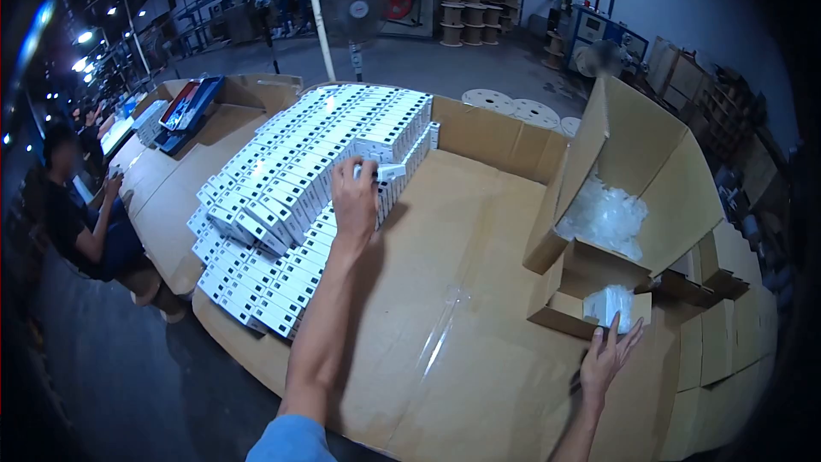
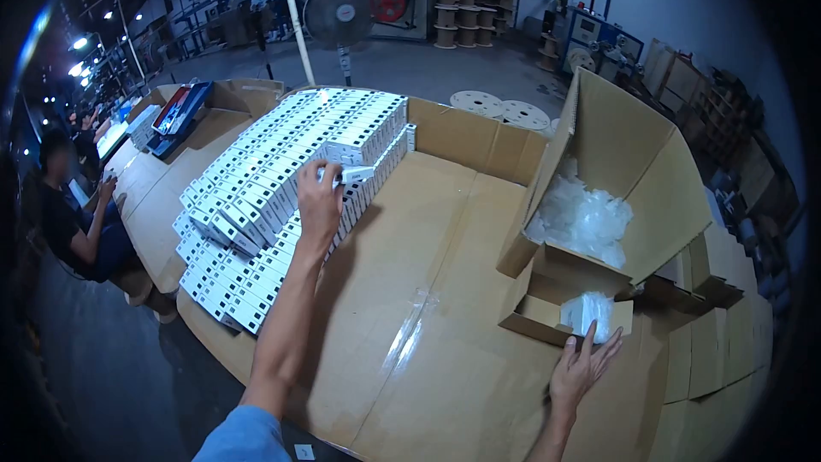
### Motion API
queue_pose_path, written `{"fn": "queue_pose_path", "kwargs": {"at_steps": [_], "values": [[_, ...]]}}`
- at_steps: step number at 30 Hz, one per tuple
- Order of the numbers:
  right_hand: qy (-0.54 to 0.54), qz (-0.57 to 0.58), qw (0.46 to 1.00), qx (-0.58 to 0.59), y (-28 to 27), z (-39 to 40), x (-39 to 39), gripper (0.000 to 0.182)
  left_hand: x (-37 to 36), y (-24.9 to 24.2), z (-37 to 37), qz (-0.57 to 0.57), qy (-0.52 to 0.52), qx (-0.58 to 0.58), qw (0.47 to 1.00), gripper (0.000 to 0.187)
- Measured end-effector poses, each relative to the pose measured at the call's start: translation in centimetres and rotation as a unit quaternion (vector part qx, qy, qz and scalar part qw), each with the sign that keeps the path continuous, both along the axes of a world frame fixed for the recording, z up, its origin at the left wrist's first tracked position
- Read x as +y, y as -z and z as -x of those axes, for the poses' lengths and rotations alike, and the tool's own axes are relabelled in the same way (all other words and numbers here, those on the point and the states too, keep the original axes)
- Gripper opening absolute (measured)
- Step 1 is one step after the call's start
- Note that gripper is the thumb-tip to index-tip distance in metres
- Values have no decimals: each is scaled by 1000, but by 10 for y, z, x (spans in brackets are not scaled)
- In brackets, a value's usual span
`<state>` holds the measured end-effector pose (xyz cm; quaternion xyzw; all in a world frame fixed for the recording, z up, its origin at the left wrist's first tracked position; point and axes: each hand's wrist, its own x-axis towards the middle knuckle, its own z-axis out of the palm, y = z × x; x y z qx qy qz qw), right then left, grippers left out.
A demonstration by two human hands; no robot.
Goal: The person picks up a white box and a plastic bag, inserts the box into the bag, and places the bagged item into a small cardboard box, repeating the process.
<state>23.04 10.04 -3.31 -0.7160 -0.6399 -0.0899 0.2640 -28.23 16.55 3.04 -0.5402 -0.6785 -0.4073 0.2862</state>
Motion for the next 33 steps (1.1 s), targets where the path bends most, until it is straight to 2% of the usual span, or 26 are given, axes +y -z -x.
{"fn": "queue_pose_path", "kwargs": {"at_steps": [4,7,8,9,11,14,15,17,20,23,25,27,29,30,33], "values": [[-56,-69,988,124,-16,17,-27,66,-38,7,-38,-39,116,-97,988,33],[-181,0,943,278,-24,38,-49,68,-72,8,-93,-28,151,-171,973,32],[-225,41,892,390,-26,47,-55,72,-83,10,-112,-40,174,-140,974,32],[-263,74,825,495,-30,56,-62,75,-93,16,-134,-39,211,-167,962,30],[-290,196,723,595,-37,61,-72,80,-116,25,-184,-16,263,-189,946,27],[-314,198,615,696,-41,68,-75,81,-144,32,-259,33,350,-170,921,32],[-340,165,612,694,-36,65,-72,79,-151,31,-283,46,378,-159,911,33],[-284,119,673,672,-40,52,-74,71,-157,27,-315,127,401,-135,897,34],[-242,8,796,555,-9,13,-67,50,-143,2,-331,223,479,-227,818,37],[-244,82,773,580,-9,-35,-77,25,-102,-41,-322,321,502,-257,761,33],[-225,139,772,578,-4,-62,-84,19,-53,-58,-324,244,466,-105,844,25],[-227,162,762,584,-6,-74,-87,18,10,-66,-324,215,463,-39,859,21],[-253,151,749,593,-10,-81,-85,21,68,-84,-338,242,448,9,861,22],[-245,206,772,550,-4,-92,-86,25,102,-86,-345,286,458,44,841,25],[-262,200,756,566,4,-96,-80,28,180,-70,-369,384,482,139,775,33]]}}
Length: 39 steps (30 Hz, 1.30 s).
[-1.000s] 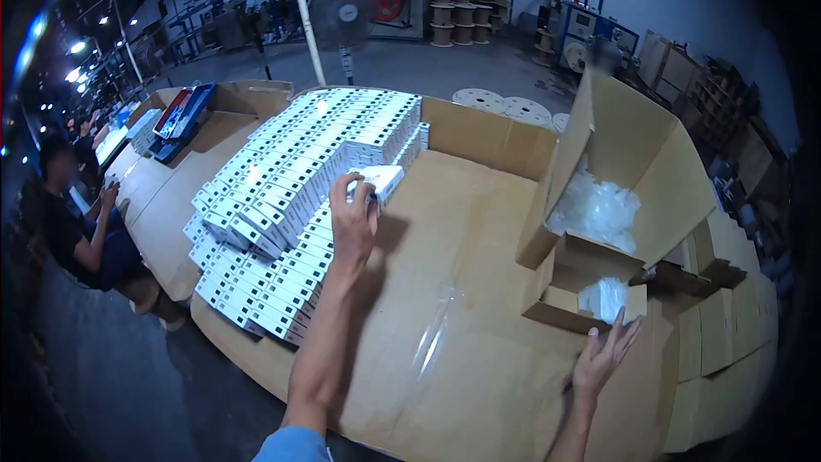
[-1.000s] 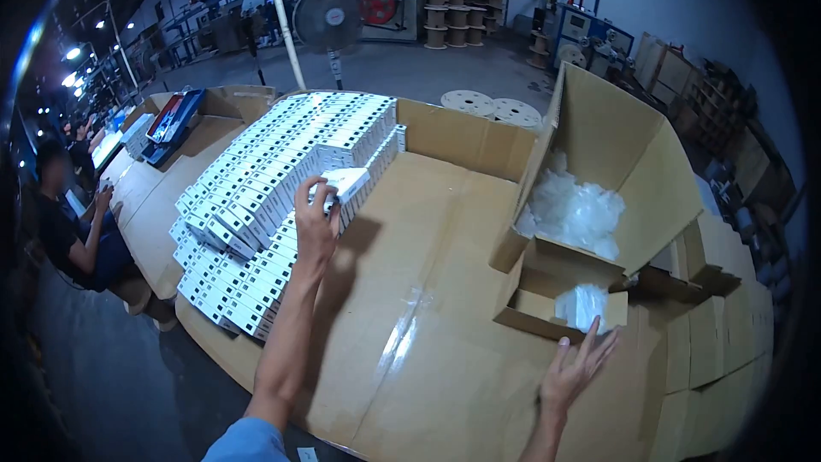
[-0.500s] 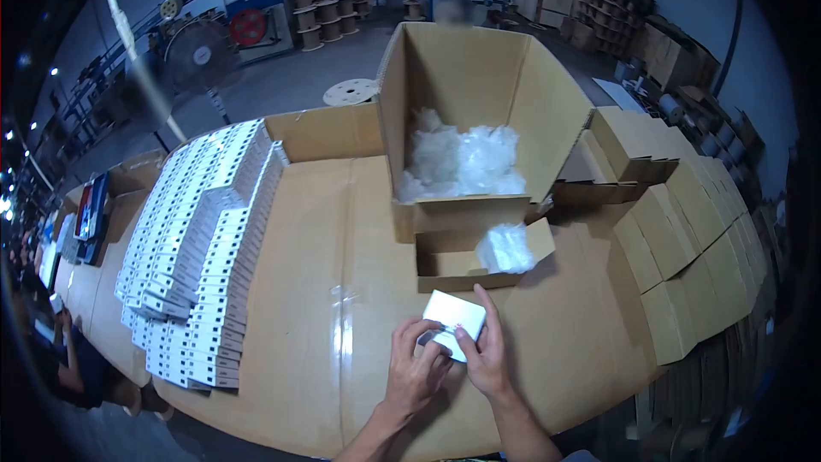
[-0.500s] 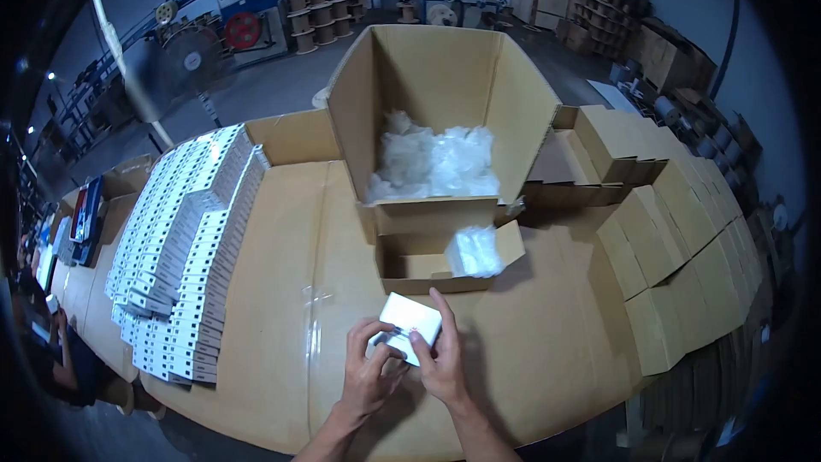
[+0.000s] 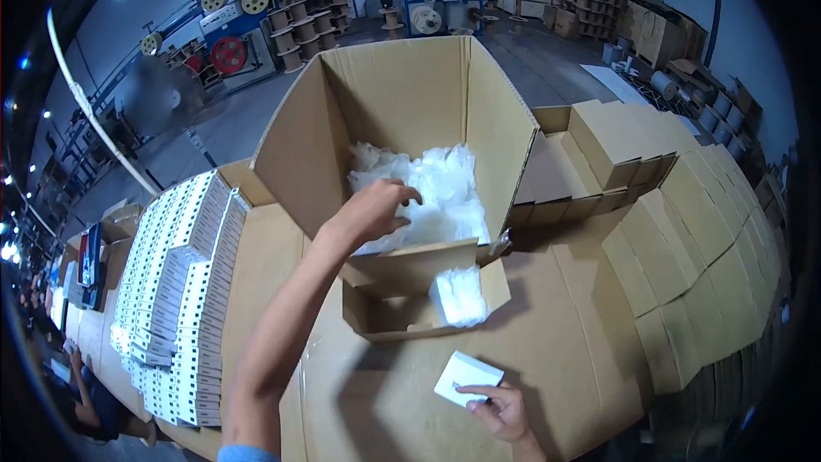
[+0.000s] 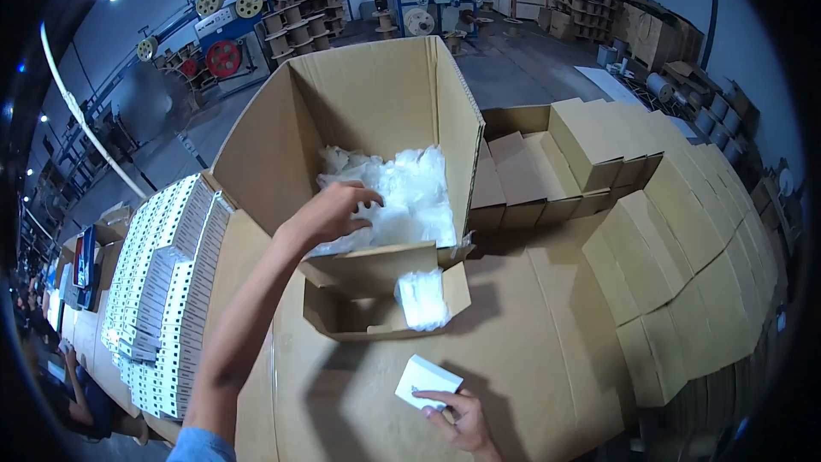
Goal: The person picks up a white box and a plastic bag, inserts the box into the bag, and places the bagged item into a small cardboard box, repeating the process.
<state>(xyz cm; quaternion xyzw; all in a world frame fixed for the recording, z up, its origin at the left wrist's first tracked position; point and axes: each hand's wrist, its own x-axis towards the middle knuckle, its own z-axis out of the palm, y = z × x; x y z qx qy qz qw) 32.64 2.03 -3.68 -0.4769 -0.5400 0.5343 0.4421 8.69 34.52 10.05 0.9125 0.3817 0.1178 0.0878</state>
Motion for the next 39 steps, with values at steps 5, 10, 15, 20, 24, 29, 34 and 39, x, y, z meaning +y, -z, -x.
{"fn": "queue_pose_path", "kwargs": {"at_steps": [5,10,15,20,24,29,34,39], "values": [[-4,-73,996,49,-14,5,13,25,68,47,-28,47,119,173,977,33],[-6,-57,997,51,-10,-7,21,26,82,46,-24,42,2,-80,996,23],[-49,-12,998,28,9,-23,21,25,62,9,-11,18,-157,-255,954,25],[-16,-58,998,0,-28,-15,23,27,17,-12,-1,13,-171,-444,880,16],[80,-190,976,-67,-44,-1,30,30,-79,-20,-5,-21,-145,-508,849,13],[210,-211,955,-7,-88,46,36,58,-212,16,-25,-4,-219,-552,805,11],[174,-130,975,-42,-57,63,21,40,-299,54,-21,86,-235,-547,799,10],[158,-36,972,170,-35,67,-9,18,-336,108,8,157,-232,-588,759,9]]}}
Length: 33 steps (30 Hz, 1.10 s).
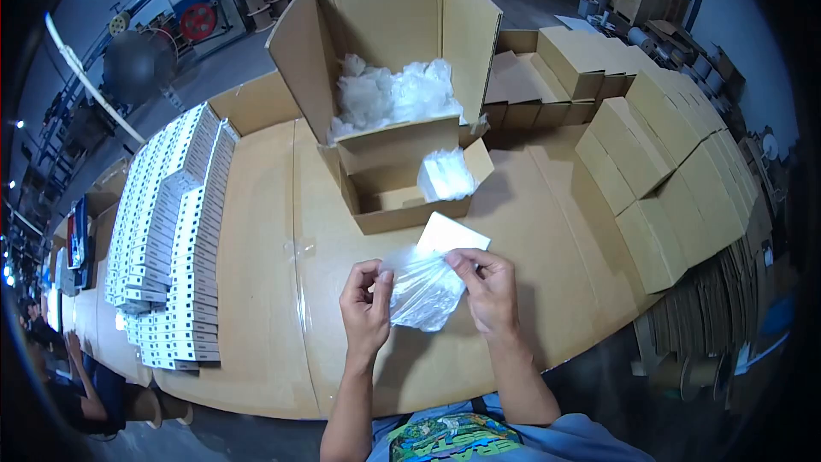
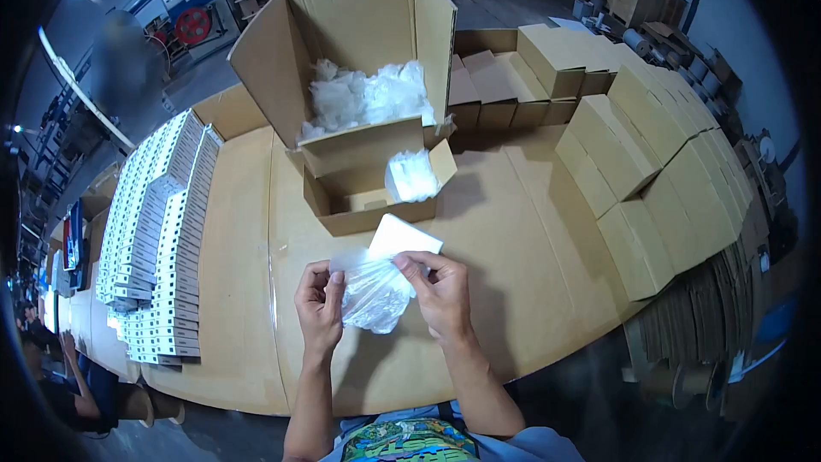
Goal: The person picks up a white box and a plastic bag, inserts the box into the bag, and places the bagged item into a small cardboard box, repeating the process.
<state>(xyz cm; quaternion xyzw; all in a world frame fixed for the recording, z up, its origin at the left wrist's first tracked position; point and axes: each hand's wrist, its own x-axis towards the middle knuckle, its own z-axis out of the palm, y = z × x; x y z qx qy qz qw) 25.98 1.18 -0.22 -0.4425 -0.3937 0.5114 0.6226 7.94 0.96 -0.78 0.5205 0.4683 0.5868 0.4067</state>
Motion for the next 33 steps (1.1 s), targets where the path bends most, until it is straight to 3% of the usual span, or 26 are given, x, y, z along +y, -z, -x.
{"fn": "queue_pose_path", "kwargs": {"at_steps": [5,9,13,16,20,23,24,27,28,33], "values": [[25,28,995,91,12,0,-15,18,-28,15,10,37,-8,-42,998,9],[-40,-14,996,77,19,9,-34,26,-31,23,14,38,-47,-43,997,13],[-59,9,985,-160,41,24,-53,25,-29,26,12,31,-68,-34,997,19],[-17,-7,975,-222,38,29,-55,24,-23,36,21,57,-82,-67,993,19],[17,-14,945,-326,14,30,-59,19,-19,37,30,25,-161,24,986,12],[15,10,939,-344,9,28,-58,18,-30,6,29,-215,-229,282,907,26],[7,24,938,-346,10,28,-59,17,-34,-6,24,-238,-191,310,900,41],[10,-4,941,-338,15,30,-60,18,-35,-30,11,-233,-90,420,873,40],[3,-2,940,-341,14,30,-61,18,-31,-28,7,-228,-79,420,875,29],[-30,-27,926,-375,12,18,-63,21,-19,-17,13,-155,17,386,909,10]]}}
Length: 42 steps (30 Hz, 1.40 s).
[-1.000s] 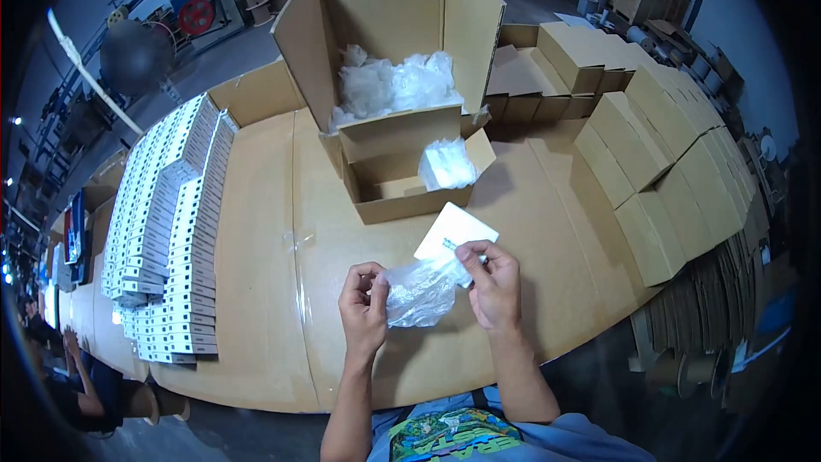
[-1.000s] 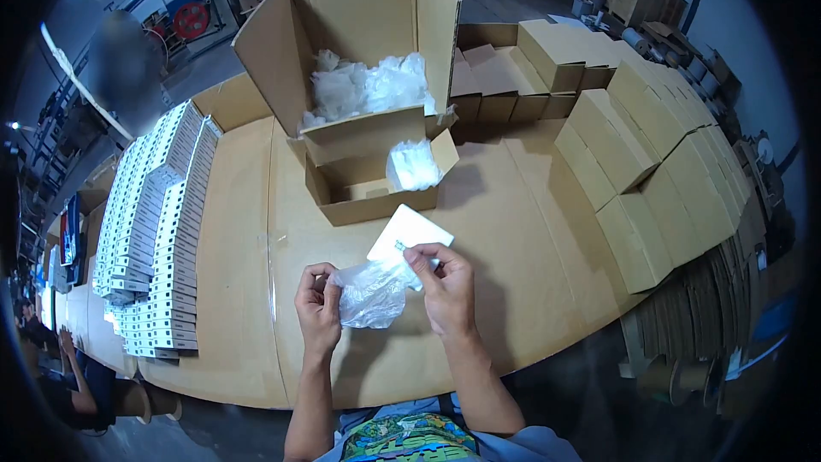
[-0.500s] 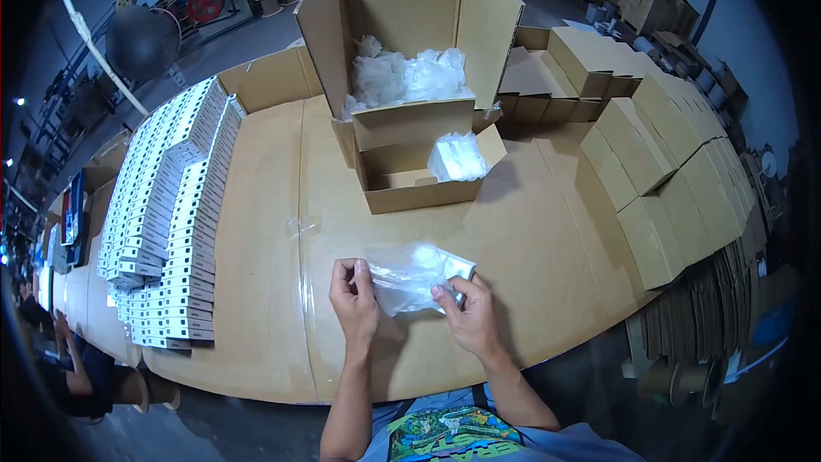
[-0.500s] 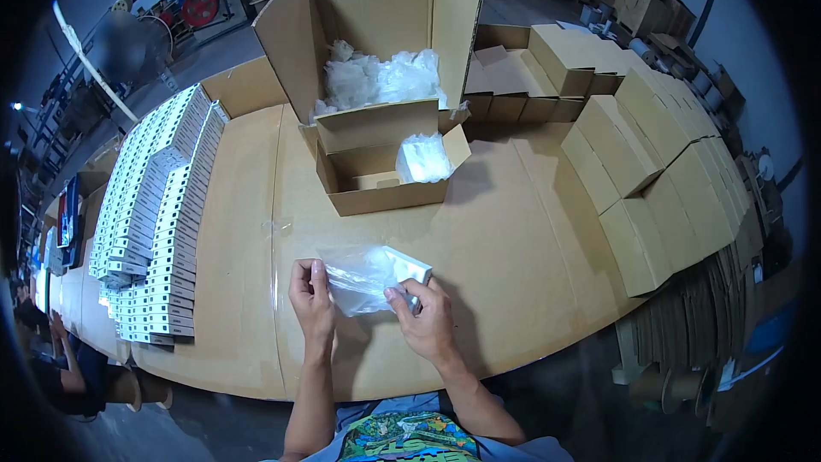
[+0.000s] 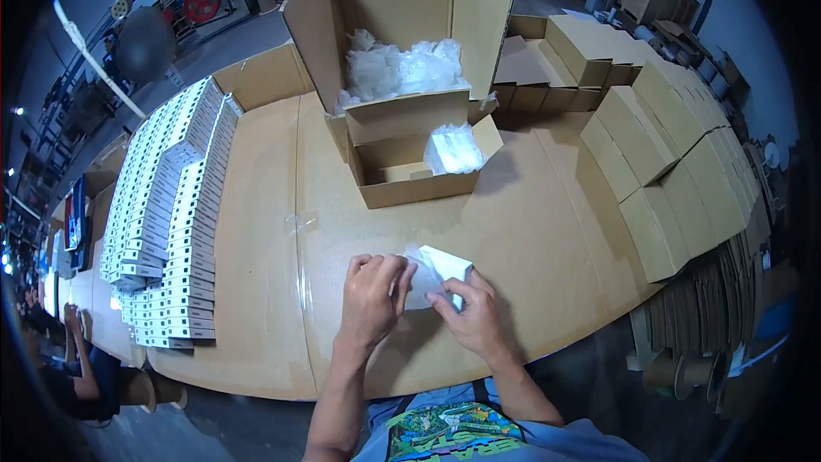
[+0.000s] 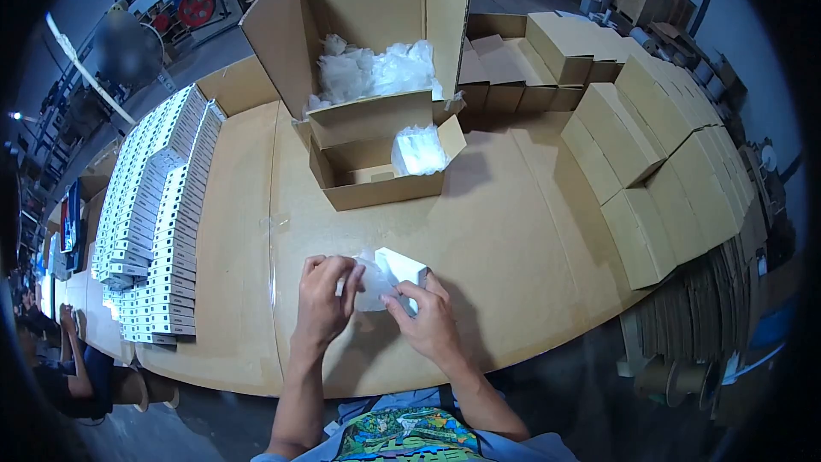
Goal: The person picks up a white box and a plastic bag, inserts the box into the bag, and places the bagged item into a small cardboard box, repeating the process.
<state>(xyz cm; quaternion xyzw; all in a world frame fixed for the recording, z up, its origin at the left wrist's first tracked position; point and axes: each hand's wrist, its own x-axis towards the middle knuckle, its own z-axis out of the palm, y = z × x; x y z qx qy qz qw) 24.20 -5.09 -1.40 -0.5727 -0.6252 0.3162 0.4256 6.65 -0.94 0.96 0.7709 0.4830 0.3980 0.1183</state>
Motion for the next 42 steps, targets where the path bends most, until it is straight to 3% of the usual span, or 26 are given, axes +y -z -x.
{"fn": "queue_pose_path", "kwargs": {"at_steps": [2,3,6,9,12,13,16,19,21,24,26,31,35,38,42], "values": [[-32,27,999,-6,-9,-8,-1,21,6,-1,5,77,-5,-34,996,8],[-50,41,998,-10,-11,-11,-2,21,10,-7,6,224,2,-147,963,10],[-59,75,995,-35,-8,-17,-3,19,23,-3,13,295,27,-295,908,14],[-27,91,994,46,-1,-15,-3,16,37,52,45,233,88,-505,826,25],[6,35,995,92,31,-14,-1,16,21,44,13,120,-22,-577,807,51],[16,22,996,86,29,-13,-1,16,8,54,19,214,30,-596,774,71],[29,-8,998,59,24,-7,0,17,-17,61,13,320,60,-495,805,73],[16,-5,999,43,28,-8,-1,15,-19,63,3,353,31,-455,817,75],[9,6,997,76,29,-12,0,14,-17,53,-2,292,29,-449,844,70],[20,-50,993,104,22,-36,12,24,-20,51,0,243,36,-390,888,61],[63,-16,974,218,-2,-43,19,32,-22,56,1,238,60,-342,907,59],[26,-154,933,323,-25,-46,43,65,-23,57,-3,246,90,-343,902,59],[-9,-124,912,391,-36,-28,51,56,-25,64,-2,255,91,-341,900,59],[-68,-88,927,357,-23,-21,52,54,-24,58,-4,257,86,-367,890,57],[-43,-75,937,339,-18,-24,49,42,-23,62,-5,257,70,-396,879,54]]}}
